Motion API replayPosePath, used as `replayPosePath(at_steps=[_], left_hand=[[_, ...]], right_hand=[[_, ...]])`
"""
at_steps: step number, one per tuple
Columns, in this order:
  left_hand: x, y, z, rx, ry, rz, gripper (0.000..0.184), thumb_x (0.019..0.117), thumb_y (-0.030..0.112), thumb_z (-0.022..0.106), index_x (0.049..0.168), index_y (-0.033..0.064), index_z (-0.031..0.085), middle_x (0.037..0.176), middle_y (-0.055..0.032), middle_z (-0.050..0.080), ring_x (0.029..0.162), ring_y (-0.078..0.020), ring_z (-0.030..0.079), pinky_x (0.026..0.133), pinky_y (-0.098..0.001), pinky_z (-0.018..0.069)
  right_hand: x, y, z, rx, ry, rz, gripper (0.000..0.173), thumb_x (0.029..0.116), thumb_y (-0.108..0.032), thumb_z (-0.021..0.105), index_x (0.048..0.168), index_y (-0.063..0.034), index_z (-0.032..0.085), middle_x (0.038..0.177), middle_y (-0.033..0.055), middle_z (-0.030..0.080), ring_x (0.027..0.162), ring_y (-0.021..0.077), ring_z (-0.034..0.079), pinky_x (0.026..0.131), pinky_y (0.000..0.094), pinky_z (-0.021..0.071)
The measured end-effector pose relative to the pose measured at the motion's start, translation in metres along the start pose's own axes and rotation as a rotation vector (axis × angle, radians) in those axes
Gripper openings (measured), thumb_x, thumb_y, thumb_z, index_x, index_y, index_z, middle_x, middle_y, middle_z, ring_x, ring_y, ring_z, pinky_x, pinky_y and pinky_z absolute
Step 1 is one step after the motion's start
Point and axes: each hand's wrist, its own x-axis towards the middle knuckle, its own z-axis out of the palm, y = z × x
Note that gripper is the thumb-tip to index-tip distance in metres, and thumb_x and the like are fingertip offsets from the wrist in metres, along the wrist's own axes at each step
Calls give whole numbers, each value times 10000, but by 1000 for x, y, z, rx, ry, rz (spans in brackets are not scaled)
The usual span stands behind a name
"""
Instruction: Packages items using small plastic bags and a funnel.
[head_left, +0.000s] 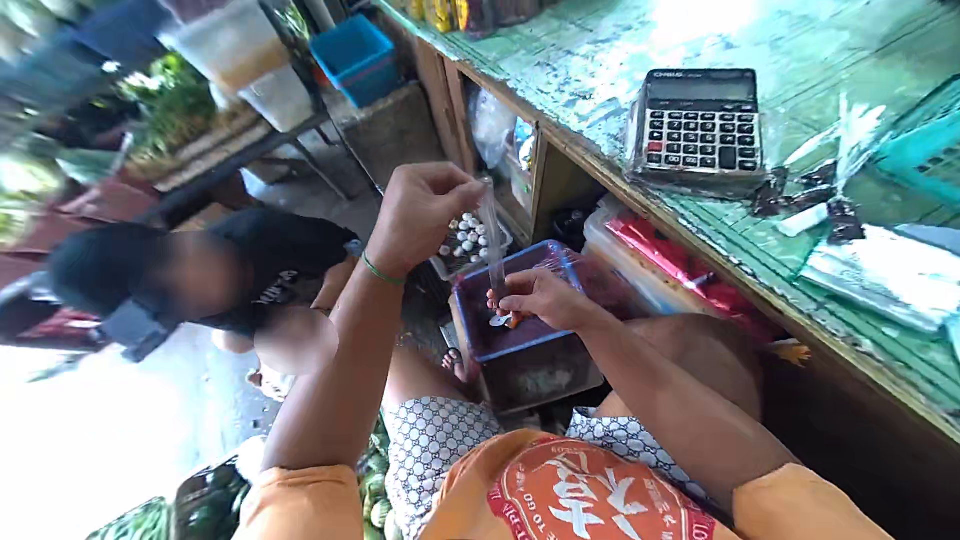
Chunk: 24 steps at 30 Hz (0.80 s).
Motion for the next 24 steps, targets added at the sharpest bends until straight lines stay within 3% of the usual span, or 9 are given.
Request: replayPosePath(at_steps=[3, 6, 9, 12, 14, 16, 19, 22, 24], left_hand=[[-1, 22, 8, 98, 49, 27, 68, 941, 75, 701, 983, 31, 733, 878, -32, 731, 806, -106, 697, 770, -297, 603], [0, 33, 22, 57, 76, 65, 50, 932, 63, 706, 969, 31, 718, 864, -24, 727, 800, -111, 697, 772, -301, 606], [3, 39, 36, 0, 101, 84, 68, 966, 78, 667, 949, 33, 715, 831, -20, 733, 785, -119, 709, 788, -313, 613], [5, 44, 46, -29, 114, 101, 75, 920, 42, 715, 991, 25, 698, 861, -29, 720, 796, -121, 696, 776, -301, 605], [3, 47, 49, -44, 112, 136, 71, 935, 51, 705, 1000, 24, 705, 879, -35, 728, 814, -130, 703, 801, -309, 607], [-1, 51, 49, 9, 143, 178, 89, 981, 102, 662, 1018, 43, 717, 910, -18, 740, 841, -126, 717, 830, -317, 613], [-3, 34, 54, 141, 126, 147, 121, 1006, 138, 638, 1059, 45, 696, 965, -11, 718, 846, -81, 686, 797, -281, 592], [-2, 4, 68, 64, 49, 5, 102, 995, 138, 666, 1039, 62, 719, 957, -8, 726, 844, -69, 676, 783, -264, 576], [1, -4, 71, 19, 63, -25, 104, 998, 138, 664, 1036, 66, 730, 960, -8, 737, 860, -73, 688, 799, -266, 580]], right_hand=[[-5, 1, 4, 14, 65, -42, 168, 954, -79, 674, 1092, 2, 726, 966, 61, 744, 823, 110, 697, 760, 281, 593], [-14, 3, 0, 18, 127, -80, 131, 947, -109, 700, 1010, 0, 733, 852, 38, 733, 748, 86, 677, 721, 264, 578], [-20, 1, -6, 46, 147, -74, 93, 946, -78, 694, 979, 3, 725, 822, 29, 725, 731, 83, 674, 720, 258, 580], [-20, 3, -11, 55, 180, -54, 93, 965, -77, 676, 956, 8, 713, 809, 25, 712, 732, 77, 670, 737, 256, 579], [-19, 5, -14, -28, 232, -14, 124, 979, -120, 668, 979, -3, 708, 840, 36, 711, 750, 78, 667, 742, 257, 574], [-18, 7, -22, -181, 277, 48, 182, 991, -166, 652, 1091, -22, 701, 912, 63, 707, 795, 106, 670, 777, 295, 572], [-14, 9, -30, -236, 370, 150, 223, 1022, -208, 617, 1132, -27, 687, 953, 90, 702, 827, 152, 672, 810, 356, 568], [-17, 6, -29, -113, 425, 266, 208, 1044, -181, 569, 1033, 2, 666, 885, 72, 687, 755, 129, 652, 742, 316, 558], [-18, 1, -28, -81, 393, 376, 229, 1052, -174, 554, 1032, 17, 681, 863, 60, 685, 712, 98, 642, 690, 271, 550]])
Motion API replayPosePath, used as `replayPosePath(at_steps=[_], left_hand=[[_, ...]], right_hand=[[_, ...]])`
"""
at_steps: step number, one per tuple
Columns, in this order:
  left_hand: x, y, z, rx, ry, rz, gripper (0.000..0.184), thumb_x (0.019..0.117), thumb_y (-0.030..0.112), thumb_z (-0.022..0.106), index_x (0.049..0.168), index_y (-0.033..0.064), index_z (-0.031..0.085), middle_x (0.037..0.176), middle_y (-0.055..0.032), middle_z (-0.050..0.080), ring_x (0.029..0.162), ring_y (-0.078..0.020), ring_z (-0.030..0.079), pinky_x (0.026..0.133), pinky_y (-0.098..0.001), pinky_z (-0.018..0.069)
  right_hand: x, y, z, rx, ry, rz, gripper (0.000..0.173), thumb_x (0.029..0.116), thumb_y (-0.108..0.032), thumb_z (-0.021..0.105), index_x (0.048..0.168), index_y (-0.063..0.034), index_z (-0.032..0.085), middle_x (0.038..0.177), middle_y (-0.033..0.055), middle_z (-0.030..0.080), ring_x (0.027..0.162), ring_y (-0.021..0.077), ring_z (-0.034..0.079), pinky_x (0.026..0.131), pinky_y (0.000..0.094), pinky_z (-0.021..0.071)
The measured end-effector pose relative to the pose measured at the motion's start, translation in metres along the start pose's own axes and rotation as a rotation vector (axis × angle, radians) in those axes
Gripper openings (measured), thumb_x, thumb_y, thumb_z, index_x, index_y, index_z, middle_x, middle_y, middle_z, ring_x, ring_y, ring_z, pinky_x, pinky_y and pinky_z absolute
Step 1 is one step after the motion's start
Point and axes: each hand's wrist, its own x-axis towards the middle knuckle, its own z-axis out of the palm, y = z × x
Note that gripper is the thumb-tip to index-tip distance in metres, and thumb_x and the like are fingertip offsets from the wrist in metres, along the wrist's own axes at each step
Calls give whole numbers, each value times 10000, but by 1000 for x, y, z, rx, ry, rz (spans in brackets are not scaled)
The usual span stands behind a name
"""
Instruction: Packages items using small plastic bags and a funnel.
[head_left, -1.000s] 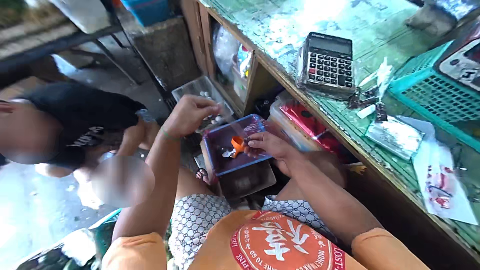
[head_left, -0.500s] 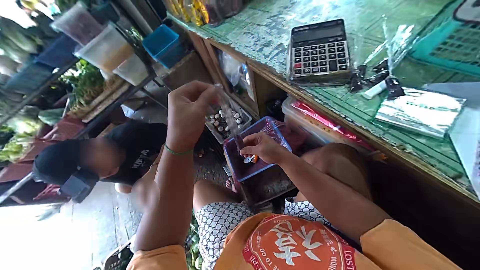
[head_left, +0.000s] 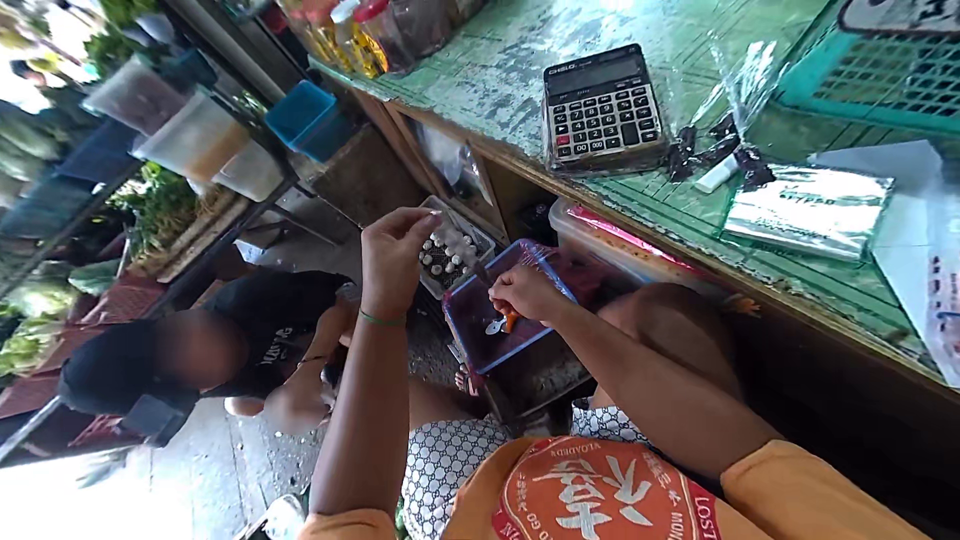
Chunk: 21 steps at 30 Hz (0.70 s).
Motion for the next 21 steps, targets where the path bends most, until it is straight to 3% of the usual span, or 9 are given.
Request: replayPosePath(at_steps=[4, 7, 9, 11, 13, 15, 17, 21], left_hand=[[0, -1, 2, -35, 16, 0, 118, 1013, 87, 616, 1052, 41, 718, 960, -33, 743, 874, -108, 708, 851, -293, 589], [-9, 1, 1, -16, -49, -14, 140, 1026, 85, 585, 1068, 44, 712, 975, -39, 739, 861, -118, 705, 825, -301, 594], [-28, -1, 5, -6, -177, -27, 150, 1026, 105, 584, 1076, 52, 715, 990, -46, 737, 841, -125, 703, 760, -299, 605], [-61, -14, 19, 5, -306, -49, 134, 995, 96, 619, 1053, 50, 731, 997, -45, 740, 842, -129, 706, 732, -313, 612], [-95, -37, 39, 35, -362, -52, 113, 972, 89, 657, 1029, 54, 748, 1011, -33, 739, 899, -118, 706, 798, -335, 618], [-126, -64, 57, 52, -346, -46, 130, 981, 106, 653, 1032, 57, 762, 1041, -27, 741, 992, -99, 701, 913, -335, 599], [-152, -82, 73, 5, -262, -64, 139, 980, 95, 639, 1024, 46, 762, 1057, -47, 743, 1024, -120, 699, 939, -343, 590], [-180, -102, 95, 6, -119, 23, 132, 952, 68, 658, 1000, 24, 773, 1091, -102, 754, 1142, -213, 690, 1044, -407, 550]], right_hand=[[0, 4, 6, 52, -129, 89, 270, 1086, -209, 505, 1073, 4, 670, 877, 51, 705, 697, 87, 664, 661, 248, 559], [-4, -1, 8, 431, -244, -1, 509, 1142, -317, 272, 1151, 23, 650, 979, 83, 726, 841, 153, 710, 785, 319, 590], [-5, -3, 12, 687, -278, -33, 641, 1131, -428, 168, 1212, 21, 619, 1027, 110, 734, 887, 195, 725, 823, 372, 602], [-7, 3, 16, 842, -171, 13, 598, 1120, -474, 249, 1167, -21, 637, 958, 93, 736, 816, 187, 733, 764, 368, 624], [-3, 5, 14, 887, -108, 69, 520, 1121, -412, 324, 1169, -23, 665, 984, 86, 749, 835, 171, 736, 779, 338, 619], [0, 6, 14, 877, -97, 126, 432, 1119, -360, 365, 1151, -47, 660, 955, 55, 735, 808, 155, 719, 765, 340, 614], [-1, 11, 17, 804, -85, 153, 358, 1105, -346, 404, 1114, -92, 656, 873, 4, 683, 715, 117, 670, 681, 312, 602], [-7, 9, 17, 579, -126, 42, 307, 1108, -297, 401, 1051, -97, 627, 713, -56, 547, 497, 7, 448, 462, 150, 411]])
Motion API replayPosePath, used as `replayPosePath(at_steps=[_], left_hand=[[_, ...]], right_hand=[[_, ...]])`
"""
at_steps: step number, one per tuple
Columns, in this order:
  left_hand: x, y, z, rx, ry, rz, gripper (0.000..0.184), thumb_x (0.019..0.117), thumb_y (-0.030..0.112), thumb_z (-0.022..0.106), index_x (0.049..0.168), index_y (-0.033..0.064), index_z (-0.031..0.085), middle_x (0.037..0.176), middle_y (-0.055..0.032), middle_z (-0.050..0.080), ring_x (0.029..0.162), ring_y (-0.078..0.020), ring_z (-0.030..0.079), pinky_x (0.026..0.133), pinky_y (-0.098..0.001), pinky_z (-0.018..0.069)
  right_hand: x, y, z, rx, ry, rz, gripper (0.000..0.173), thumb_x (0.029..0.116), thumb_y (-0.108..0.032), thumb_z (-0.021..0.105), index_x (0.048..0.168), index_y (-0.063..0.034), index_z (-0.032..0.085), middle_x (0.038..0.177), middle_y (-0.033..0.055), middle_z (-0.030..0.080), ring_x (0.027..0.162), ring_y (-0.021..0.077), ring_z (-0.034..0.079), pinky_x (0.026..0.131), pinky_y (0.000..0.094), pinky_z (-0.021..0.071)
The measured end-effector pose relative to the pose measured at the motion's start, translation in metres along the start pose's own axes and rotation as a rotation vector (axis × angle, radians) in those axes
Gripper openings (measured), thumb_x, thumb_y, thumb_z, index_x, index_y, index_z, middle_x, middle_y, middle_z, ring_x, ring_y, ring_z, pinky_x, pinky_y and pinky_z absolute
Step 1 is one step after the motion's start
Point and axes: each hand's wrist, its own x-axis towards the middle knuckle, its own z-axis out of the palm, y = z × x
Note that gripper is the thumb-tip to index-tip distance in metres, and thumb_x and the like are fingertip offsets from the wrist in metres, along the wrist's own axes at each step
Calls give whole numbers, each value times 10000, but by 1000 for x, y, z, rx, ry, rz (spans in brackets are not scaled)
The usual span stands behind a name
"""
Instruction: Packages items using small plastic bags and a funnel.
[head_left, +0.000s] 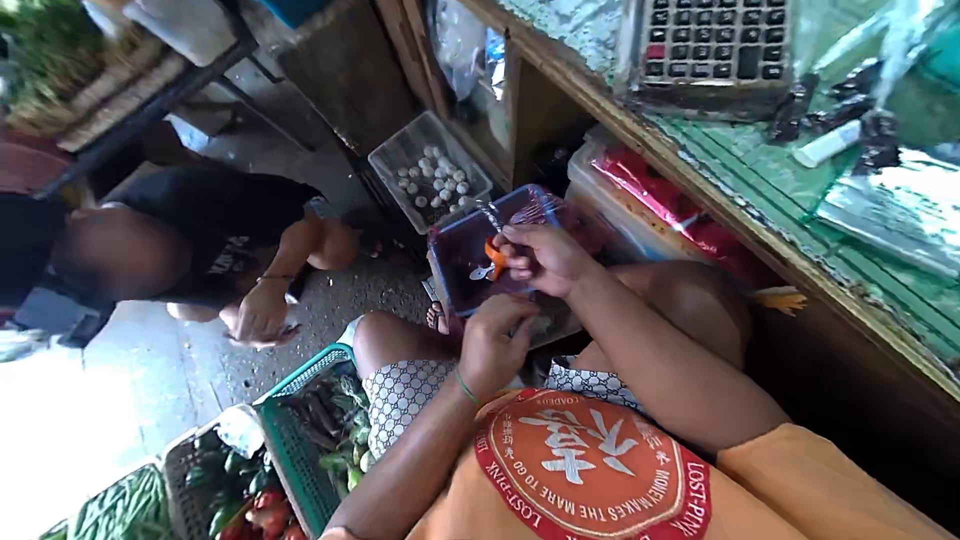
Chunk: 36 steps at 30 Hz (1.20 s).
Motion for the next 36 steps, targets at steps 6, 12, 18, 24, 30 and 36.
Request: replayPosePath(at_steps=[6, 12, 18, 24, 30, 36], left_hand=[[27, -15, -53, -430, 193, -407, 318, 974, 149, 632, 1235, -33, 651, 1123, -132, 721, 1004, -225, 706, 896, -411, 594], [59, -16, -74, -644, 84, -576, 134, 962, 49, 673, 1025, -61, 715, 852, -161, 734, 737, -193, 717, 732, -340, 622], [66, -12, -69, -777, 181, -717, 202, 1037, 81, 548, 972, -62, 675, 831, -158, 728, 711, -182, 707, 696, -316, 608], [62, -14, -73, -735, 153, -732, 286, 1049, 176, 439, 935, 50, 669, 751, -44, 688, 636, -112, 655, 612, -284, 581], [52, -15, -81, -746, 145, -672, 278, 1009, 207, 495, 894, 108, 729, 752, -35, 723, 631, -98, 685, 598, -256, 594], [59, -9, -90, -518, 94, -267, 240, 902, 369, 772, 1009, 156, 797, 933, -24, 770, 779, -132, 726, 716, -294, 624]], right_hand=[[4, -7, -11, -606, -42, -230, 269, 1051, -179, 532, 901, -48, 711, 619, -25, 533, 507, 51, 444, 487, 217, 390], [6, -2, 0, -737, -256, -185, 256, 1040, -139, 572, 846, -36, 703, 707, -10, 609, 627, 42, 522, 616, 218, 448], [6, -5, -3, -672, -133, -243, 268, 1054, -175, 542, 878, -47, 698, 695, -25, 569, 619, 43, 496, 608, 224, 424], [-16, 0, 14, -1271, -142, -621, 290, 1055, -196, 512, 965, 2, 705, 952, 149, 714, 957, 284, 699, 878, 501, 556], [-17, -3, 17, -1278, -225, -657, 266, 1056, -169, 510, 979, -7, 706, 928, 152, 703, 945, 308, 691, 845, 517, 536], [-17, -12, 3, -616, -255, -561, 236, 1026, -92, 557, 937, 62, 713, 776, 79, 653, 679, 91, 572, 673, 288, 502]])
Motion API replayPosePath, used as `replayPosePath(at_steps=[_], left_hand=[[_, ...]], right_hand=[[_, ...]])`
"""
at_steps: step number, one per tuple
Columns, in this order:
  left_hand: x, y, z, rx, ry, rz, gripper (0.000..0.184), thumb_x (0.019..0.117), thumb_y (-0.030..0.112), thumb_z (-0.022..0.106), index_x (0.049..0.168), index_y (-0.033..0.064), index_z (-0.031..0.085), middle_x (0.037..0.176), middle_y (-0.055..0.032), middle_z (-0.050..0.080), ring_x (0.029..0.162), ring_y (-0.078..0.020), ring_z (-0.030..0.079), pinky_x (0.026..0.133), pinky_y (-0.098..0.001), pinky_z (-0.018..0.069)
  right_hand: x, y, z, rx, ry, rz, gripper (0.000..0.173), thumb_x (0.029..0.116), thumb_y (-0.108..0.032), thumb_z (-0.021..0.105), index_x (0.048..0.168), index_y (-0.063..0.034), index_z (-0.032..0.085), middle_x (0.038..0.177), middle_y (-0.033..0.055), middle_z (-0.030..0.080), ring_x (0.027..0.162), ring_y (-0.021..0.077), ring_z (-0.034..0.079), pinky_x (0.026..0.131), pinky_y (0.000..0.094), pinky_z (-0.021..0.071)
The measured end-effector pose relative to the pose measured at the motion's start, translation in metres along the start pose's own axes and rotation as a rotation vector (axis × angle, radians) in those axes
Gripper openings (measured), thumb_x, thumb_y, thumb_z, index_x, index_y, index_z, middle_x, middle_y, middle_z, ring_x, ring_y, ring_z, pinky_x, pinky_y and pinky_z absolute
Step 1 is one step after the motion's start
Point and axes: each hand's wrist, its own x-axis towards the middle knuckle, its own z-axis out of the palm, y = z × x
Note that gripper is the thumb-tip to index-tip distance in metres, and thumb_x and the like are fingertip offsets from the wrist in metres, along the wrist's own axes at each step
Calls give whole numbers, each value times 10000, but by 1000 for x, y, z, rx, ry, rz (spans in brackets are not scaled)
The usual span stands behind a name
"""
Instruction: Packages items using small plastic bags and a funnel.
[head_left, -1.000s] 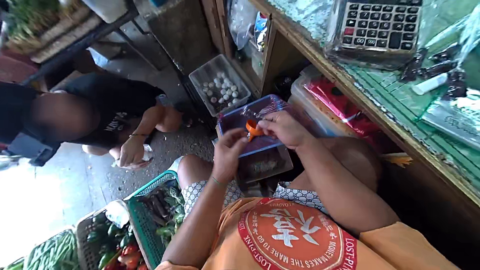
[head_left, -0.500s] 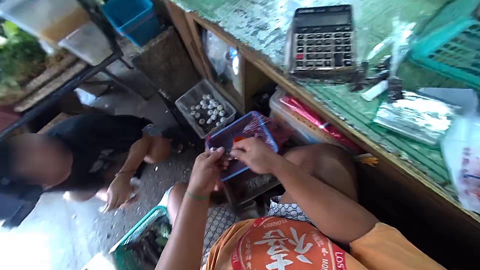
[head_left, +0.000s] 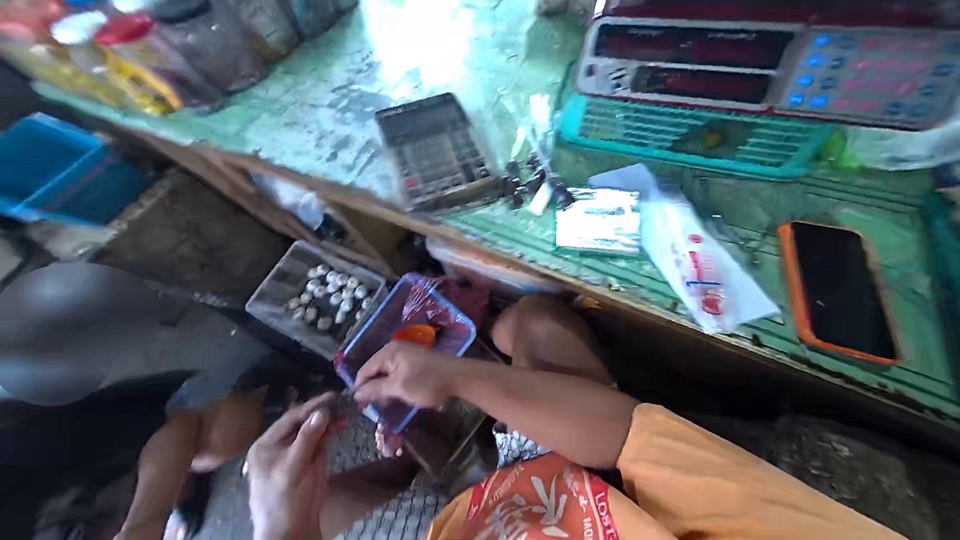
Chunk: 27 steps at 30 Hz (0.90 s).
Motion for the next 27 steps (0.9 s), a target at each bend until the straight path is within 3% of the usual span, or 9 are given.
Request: replayPosePath(at_steps=[3, 6, 8, 11, 15, 18, 21, 25, 27], left_hand=[[-1, 18, 4, -17, 97, -194, 122, 934, 224, 670, 898, 126, 735, 804, 1, 722, 691, -98, 679, 675, -275, 596], [-1, 24, 4, -146, 162, -327, 244, 1017, 126, 492, 910, 54, 700, 823, -46, 720, 706, -112, 677, 687, -279, 590], [-2, 22, 4, -185, 194, -324, 248, 1039, 135, 507, 939, 11, 698, 818, -84, 716, 702, -135, 680, 685, -292, 593], [-5, 16, -2, -178, 168, -252, 138, 952, 116, 640, 872, 23, 703, 773, -92, 718, 693, -144, 696, 695, -301, 605], [-1, 10, 1, -243, 230, -195, 205, 982, 84, 582, 806, 58, 684, 708, -51, 678, 648, -113, 657, 661, -272, 576], [-6, -15, 18, -341, 199, -163, 287, 1045, 278, 481, 1023, 56, 662, 895, -68, 715, 827, -159, 693, 791, -342, 588], [-30, -46, 56, -232, 17, -263, 498, 1025, 353, 550, 1292, -64, 612, 1136, -166, 723, 1026, -253, 716, 928, -434, 593], [-40, -62, 82, -268, 45, -388, 185, 992, 116, 586, 917, -11, 698, 805, -116, 731, 727, -185, 716, 748, -360, 619], [-39, -63, 71, -307, 58, -394, 186, 977, 115, 594, 850, 35, 704, 732, -76, 705, 663, -153, 689, 699, -332, 606]], right_hand=[[0, 0, 2, 9, -18, -10, 231, 1005, -109, 568, 877, 21, 709, 804, 10, 664, 764, 13, 587, 750, 234, 502], [3, 0, 6, -29, -31, 47, 227, 999, -138, 582, 875, -16, 728, 801, -20, 667, 769, -1, 596, 753, 225, 512], [3, 3, 7, -24, -8, 81, 217, 1004, -147, 594, 883, -39, 738, 805, -34, 678, 761, -8, 604, 743, 215, 518], [3, 6, 6, 17, 10, 104, 195, 1003, -131, 610, 898, -41, 747, 818, -26, 701, 774, 4, 630, 761, 223, 539], [4, 7, 10, 138, -13, 116, 186, 1001, -116, 620, 886, -45, 746, 819, -39, 700, 712, -19, 587, 673, 180, 491], [5, 10, 13, 346, 103, 182, 192, 1005, -107, 591, 888, -47, 732, 747, -42, 655, 548, -22, 453, 512, 164, 377], [9, 12, 7, 522, 260, 223, 193, 1020, -110, 560, 926, -42, 714, 643, -58, 538, 503, 5, 409, 492, 181, 370], [13, 15, 1, 607, 378, 304, 184, 1044, -122, 542, 963, -29, 680, 632, -58, 466, 499, 27, 401, 485, 183, 367], [15, 15, -4, 657, 412, 359, 205, 1070, -145, 506, 979, -30, 650, 652, -44, 479, 510, 38, 417, 495, 189, 382]])
